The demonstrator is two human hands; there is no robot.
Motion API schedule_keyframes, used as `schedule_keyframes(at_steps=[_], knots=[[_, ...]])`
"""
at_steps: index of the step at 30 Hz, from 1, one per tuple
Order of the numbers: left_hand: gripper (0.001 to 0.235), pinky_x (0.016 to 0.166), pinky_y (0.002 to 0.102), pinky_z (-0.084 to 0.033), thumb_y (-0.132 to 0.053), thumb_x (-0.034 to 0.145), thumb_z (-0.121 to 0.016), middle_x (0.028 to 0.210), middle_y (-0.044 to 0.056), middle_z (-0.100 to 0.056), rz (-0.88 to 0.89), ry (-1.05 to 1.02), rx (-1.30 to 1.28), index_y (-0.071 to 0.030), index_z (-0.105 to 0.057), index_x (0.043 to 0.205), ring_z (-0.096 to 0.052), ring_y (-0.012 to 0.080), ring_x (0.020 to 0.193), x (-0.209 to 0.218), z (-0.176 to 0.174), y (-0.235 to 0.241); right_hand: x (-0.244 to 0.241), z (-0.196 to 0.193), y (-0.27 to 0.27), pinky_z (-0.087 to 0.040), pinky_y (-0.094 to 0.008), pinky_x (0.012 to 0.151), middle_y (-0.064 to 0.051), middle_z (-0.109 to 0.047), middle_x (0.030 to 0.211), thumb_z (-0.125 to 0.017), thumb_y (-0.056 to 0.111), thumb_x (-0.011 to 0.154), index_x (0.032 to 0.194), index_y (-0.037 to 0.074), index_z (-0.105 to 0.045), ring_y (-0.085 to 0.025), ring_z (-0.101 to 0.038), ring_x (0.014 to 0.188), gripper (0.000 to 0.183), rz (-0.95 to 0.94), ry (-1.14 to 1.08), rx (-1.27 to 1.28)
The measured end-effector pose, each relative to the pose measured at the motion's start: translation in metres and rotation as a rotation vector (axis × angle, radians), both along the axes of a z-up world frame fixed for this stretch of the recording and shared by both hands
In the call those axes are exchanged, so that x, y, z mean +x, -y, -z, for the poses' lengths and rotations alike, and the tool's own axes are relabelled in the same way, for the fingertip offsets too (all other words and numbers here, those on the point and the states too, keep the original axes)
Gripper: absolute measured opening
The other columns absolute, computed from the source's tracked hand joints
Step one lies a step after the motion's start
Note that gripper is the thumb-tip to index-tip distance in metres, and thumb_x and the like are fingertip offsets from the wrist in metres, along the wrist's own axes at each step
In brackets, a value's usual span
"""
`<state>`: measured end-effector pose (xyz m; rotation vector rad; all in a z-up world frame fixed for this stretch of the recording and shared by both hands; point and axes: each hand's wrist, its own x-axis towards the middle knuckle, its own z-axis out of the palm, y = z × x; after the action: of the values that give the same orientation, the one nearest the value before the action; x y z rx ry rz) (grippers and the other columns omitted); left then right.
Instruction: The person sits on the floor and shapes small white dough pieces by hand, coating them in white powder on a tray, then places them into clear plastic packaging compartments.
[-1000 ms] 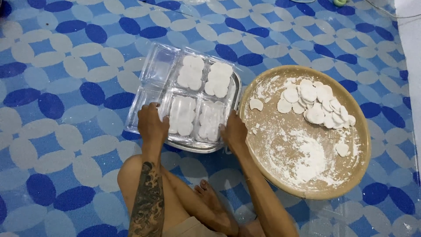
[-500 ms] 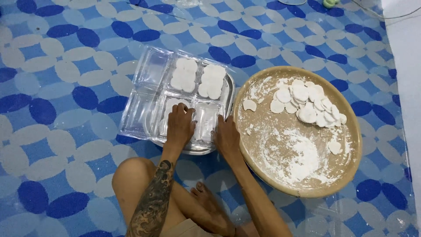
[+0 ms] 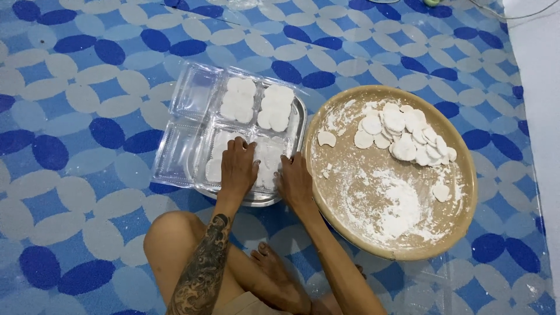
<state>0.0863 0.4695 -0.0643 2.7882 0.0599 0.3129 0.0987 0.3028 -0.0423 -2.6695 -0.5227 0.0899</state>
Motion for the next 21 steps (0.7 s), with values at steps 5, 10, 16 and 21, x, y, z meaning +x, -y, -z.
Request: schedule_keyframes(at_steps=[5, 10, 16, 21], knots=[[0.04, 0.076, 0.045, -0.051, -0.015, 0.079, -0.08, 0.107, 0.014, -0.056, -0.02, -0.039, 0.0, -0.003, -0.07, 0.116, -0.055, 0.035, 0.106, 0.004, 0.003, 0.002, 0.001, 0.019, 0.004, -0.062, -0.054, 0.065, -0.021, -0.053, 0.105, -0.076, 0.013, 0.084, 0.121, -0.004, -0.064, -0.041, -0.06, 0.105, 0.042, -0.025, 0.039, 0.0], [0.041, 0.077, 0.046, -0.051, -0.015, 0.08, -0.08, 0.108, 0.015, -0.054, 0.004, -0.005, 0.011, -0.003, -0.069, 0.118, -0.054, 0.0355, 0.106, 0.005, 0.002, 0.008, 0.006, 0.025, 0.014, -0.062, -0.055, 0.065, -0.02, -0.054, 0.105, -0.071, 0.014, 0.087, 0.122, -0.003, -0.063, -0.041, -0.06, 0.105, 0.04, -0.027, 0.031, 0.093], [0.035, 0.076, 0.044, -0.051, -0.014, 0.083, -0.076, 0.106, 0.013, -0.055, 0.099, 0.164, -0.062, -0.007, -0.069, 0.116, -0.057, 0.0332, 0.102, 0.012, 0.008, 0.027, 0.023, 0.019, 0.055, -0.06, -0.048, 0.074, -0.011, -0.063, 0.093, -0.07, 0.017, 0.087, 0.115, 0.01, -0.071, -0.034, -0.067, 0.097, 0.028, 0.079, 0.172, 0.27], [0.028, 0.076, 0.043, -0.05, -0.013, 0.085, -0.073, 0.103, 0.01, -0.055, 0.207, 0.326, -0.153, -0.009, -0.069, 0.112, -0.057, 0.0299, 0.096, 0.02, 0.009, 0.05, 0.06, 0.039, 0.131, -0.058, -0.047, 0.083, -0.007, -0.069, 0.092, -0.073, 0.021, 0.088, 0.113, 0.012, -0.072, -0.03, -0.065, 0.103, 0.027, 0.273, 0.251, 0.227]])
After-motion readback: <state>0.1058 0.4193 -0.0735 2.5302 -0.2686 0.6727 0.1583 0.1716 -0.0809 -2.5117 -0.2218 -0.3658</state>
